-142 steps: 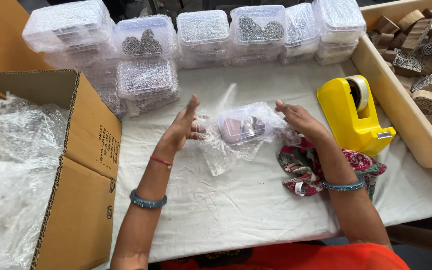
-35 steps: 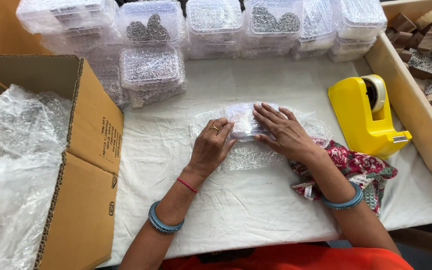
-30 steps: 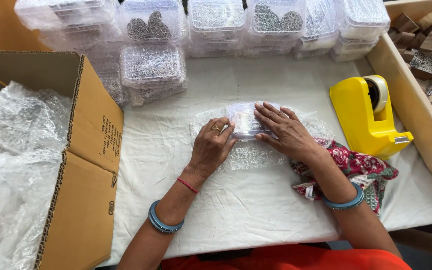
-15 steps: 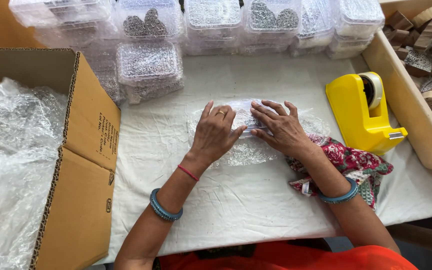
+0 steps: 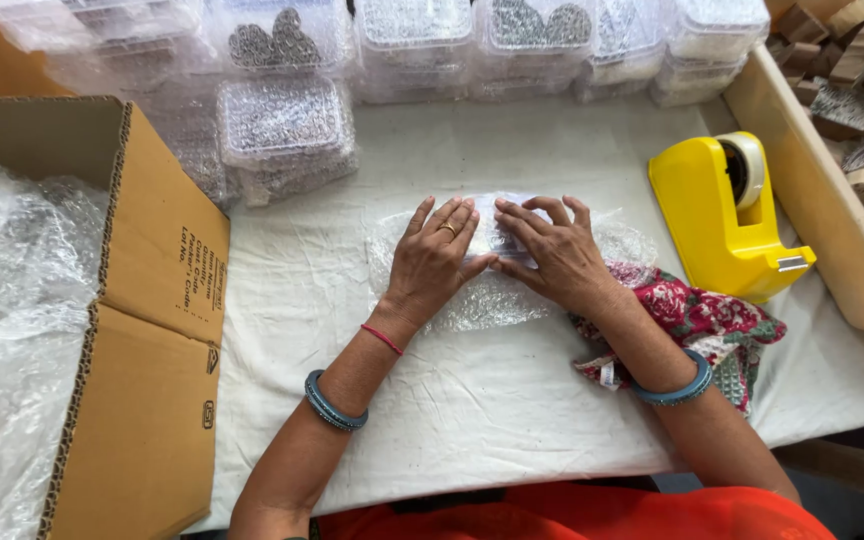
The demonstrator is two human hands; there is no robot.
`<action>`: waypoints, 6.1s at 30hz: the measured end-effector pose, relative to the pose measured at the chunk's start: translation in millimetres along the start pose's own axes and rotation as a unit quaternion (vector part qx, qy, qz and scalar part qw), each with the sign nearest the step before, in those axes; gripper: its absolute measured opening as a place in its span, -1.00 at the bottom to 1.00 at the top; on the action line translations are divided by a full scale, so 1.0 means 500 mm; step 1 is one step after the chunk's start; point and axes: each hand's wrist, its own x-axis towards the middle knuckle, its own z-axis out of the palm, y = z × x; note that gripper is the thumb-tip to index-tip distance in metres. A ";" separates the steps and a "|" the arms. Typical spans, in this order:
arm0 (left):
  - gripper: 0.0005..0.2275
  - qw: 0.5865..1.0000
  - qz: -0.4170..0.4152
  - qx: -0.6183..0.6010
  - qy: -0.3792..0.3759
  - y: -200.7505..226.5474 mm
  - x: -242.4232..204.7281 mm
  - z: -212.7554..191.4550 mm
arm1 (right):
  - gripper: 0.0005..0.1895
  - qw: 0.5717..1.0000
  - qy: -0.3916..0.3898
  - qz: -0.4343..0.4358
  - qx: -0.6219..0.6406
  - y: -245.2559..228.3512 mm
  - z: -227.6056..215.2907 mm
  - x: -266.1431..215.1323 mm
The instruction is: The person wipes two decorative wooden items with a cloth, places them into a small plastic container, and then wraps the container in bubble wrap. The person uses a tape dispenser to secure the bubble wrap around the container.
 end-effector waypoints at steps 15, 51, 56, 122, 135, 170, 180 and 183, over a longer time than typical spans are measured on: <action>-0.58 0.999 0.016 -0.034 0.013 0.007 0.011 -0.040 | -0.33 0.994 -0.003 -0.080 0.072 -0.039 -0.076 -0.115; -0.80 0.990 -0.078 -0.098 -0.070 -0.026 0.042 -0.048 | -0.82 0.977 0.157 0.036 0.143 0.040 0.022 -0.009; -0.78 0.973 -0.115 -0.197 -0.026 -0.031 0.042 -0.085 | -0.77 0.978 0.098 0.043 0.179 0.053 0.029 -0.009; -0.95 0.994 -0.110 -0.017 0.013 -0.064 0.108 -0.014 | 0.04 0.997 -0.067 0.036 -0.019 -0.024 -0.063 0.055; -0.90 0.976 -0.134 -0.095 0.146 -0.048 0.087 -0.034 | 0.10 0.995 -0.066 -0.039 -0.060 -0.014 -0.046 0.079; -0.41 0.998 0.034 -0.038 0.029 0.062 -0.028 -0.089 | 0.12 0.996 -0.029 0.035 0.074 0.074 0.017 0.094; -0.94 0.997 0.057 0.024 -0.036 0.062 -0.071 -0.031 | 0.15 0.998 -0.003 0.027 0.053 0.072 0.043 0.107; -0.93 0.998 0.052 0.015 -0.045 0.063 -0.070 -0.038 | 0.14 0.998 -0.005 0.030 0.050 0.073 0.050 0.107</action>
